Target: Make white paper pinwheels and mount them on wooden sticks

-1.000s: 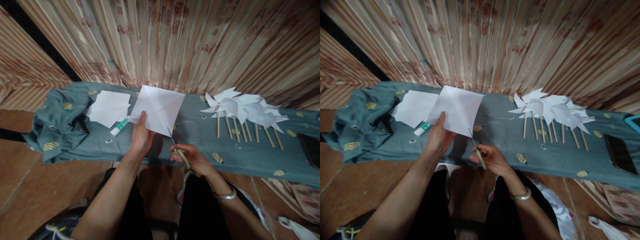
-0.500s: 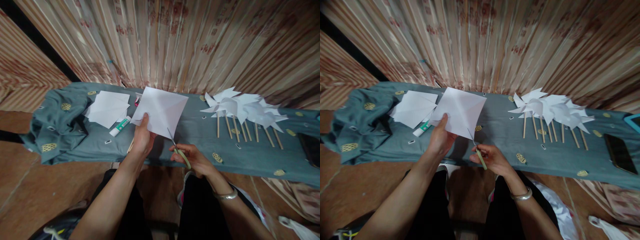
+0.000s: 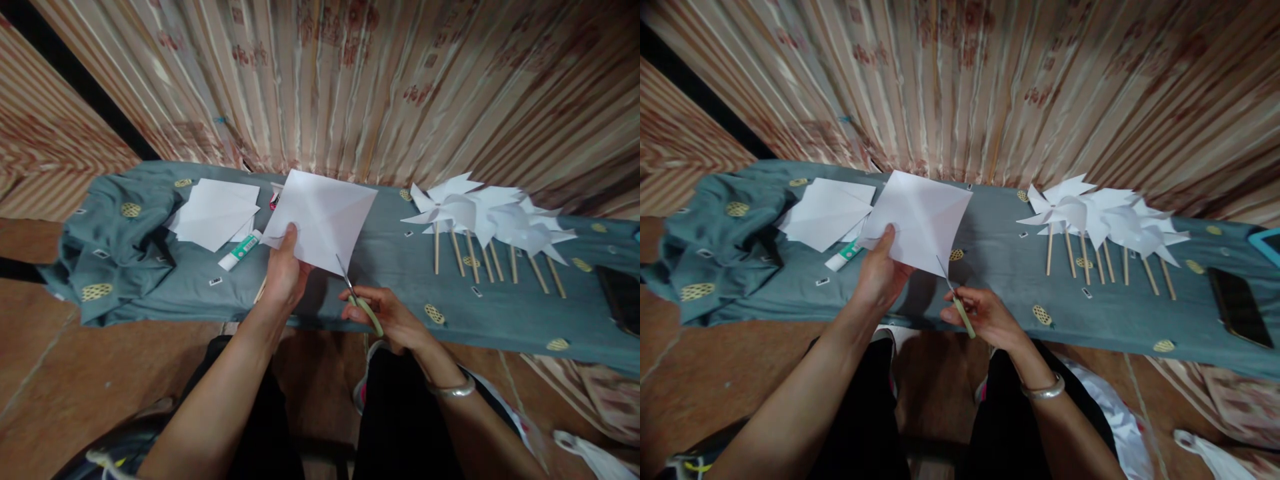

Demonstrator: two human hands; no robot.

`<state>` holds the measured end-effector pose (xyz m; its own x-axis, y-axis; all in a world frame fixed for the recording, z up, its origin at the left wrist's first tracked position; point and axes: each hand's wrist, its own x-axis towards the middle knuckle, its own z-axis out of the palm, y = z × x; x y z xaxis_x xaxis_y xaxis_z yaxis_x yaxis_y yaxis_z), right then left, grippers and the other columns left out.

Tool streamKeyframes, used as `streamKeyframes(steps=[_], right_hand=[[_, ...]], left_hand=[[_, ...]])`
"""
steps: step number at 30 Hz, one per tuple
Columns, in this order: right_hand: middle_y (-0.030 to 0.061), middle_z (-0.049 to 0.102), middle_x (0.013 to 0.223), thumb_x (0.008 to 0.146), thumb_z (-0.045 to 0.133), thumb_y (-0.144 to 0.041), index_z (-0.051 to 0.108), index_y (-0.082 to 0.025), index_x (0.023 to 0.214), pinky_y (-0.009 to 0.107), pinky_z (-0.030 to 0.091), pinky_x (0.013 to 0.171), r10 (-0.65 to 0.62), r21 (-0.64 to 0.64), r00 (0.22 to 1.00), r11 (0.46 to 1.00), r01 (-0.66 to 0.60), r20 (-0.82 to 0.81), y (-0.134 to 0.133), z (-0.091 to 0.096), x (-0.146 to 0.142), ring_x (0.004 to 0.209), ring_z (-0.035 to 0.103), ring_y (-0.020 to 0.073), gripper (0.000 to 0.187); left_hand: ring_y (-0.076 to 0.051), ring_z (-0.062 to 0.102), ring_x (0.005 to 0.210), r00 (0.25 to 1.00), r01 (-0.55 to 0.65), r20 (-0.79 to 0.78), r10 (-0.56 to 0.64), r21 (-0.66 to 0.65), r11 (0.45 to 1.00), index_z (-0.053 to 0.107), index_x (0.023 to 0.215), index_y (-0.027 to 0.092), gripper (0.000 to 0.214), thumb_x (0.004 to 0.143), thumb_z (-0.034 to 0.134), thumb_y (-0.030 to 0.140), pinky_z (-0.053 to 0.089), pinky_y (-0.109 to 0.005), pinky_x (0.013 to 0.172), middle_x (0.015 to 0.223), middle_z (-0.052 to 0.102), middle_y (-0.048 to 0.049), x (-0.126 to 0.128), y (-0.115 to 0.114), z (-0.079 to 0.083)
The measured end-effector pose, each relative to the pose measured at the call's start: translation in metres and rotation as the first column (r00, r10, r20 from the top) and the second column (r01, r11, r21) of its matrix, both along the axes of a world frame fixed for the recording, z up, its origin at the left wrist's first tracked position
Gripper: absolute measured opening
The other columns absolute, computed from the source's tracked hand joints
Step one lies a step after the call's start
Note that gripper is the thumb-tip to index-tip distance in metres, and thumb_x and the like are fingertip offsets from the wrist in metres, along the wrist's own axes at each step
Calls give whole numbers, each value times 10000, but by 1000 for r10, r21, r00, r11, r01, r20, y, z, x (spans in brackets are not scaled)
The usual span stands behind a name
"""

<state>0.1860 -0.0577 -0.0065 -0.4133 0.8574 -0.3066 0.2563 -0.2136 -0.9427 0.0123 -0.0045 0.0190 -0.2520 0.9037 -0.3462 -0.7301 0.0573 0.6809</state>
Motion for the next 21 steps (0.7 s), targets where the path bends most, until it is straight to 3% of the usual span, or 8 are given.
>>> streamKeyframes(steps=[9, 21], right_hand=[[28, 664, 730, 690, 726, -570, 668, -155, 905, 273, 447, 620, 3, -13, 1000, 1000, -3, 7, 1, -1, 0, 650, 577, 140, 471], [-5, 626, 630, 631, 755, -603, 675, -157, 857, 250, 424, 548, -46, -21, 998, 999, 45, -43, 0, -2, 1, 577, 547, 117, 507]], left_hand=[[-179, 699, 938, 1000, 11, 0, -11, 37, 999, 637, 989, 166, 145, 917, 515, 197, 556, -305, 864, 861, 736, -40, -1, 0, 1], [-192, 698, 960, 1000, -5, 7, 5, -8, 1000, 628, 991, 159, 143, 920, 505, 170, 544, -339, 905, 806, 723, -30, 1, -1, 5]])
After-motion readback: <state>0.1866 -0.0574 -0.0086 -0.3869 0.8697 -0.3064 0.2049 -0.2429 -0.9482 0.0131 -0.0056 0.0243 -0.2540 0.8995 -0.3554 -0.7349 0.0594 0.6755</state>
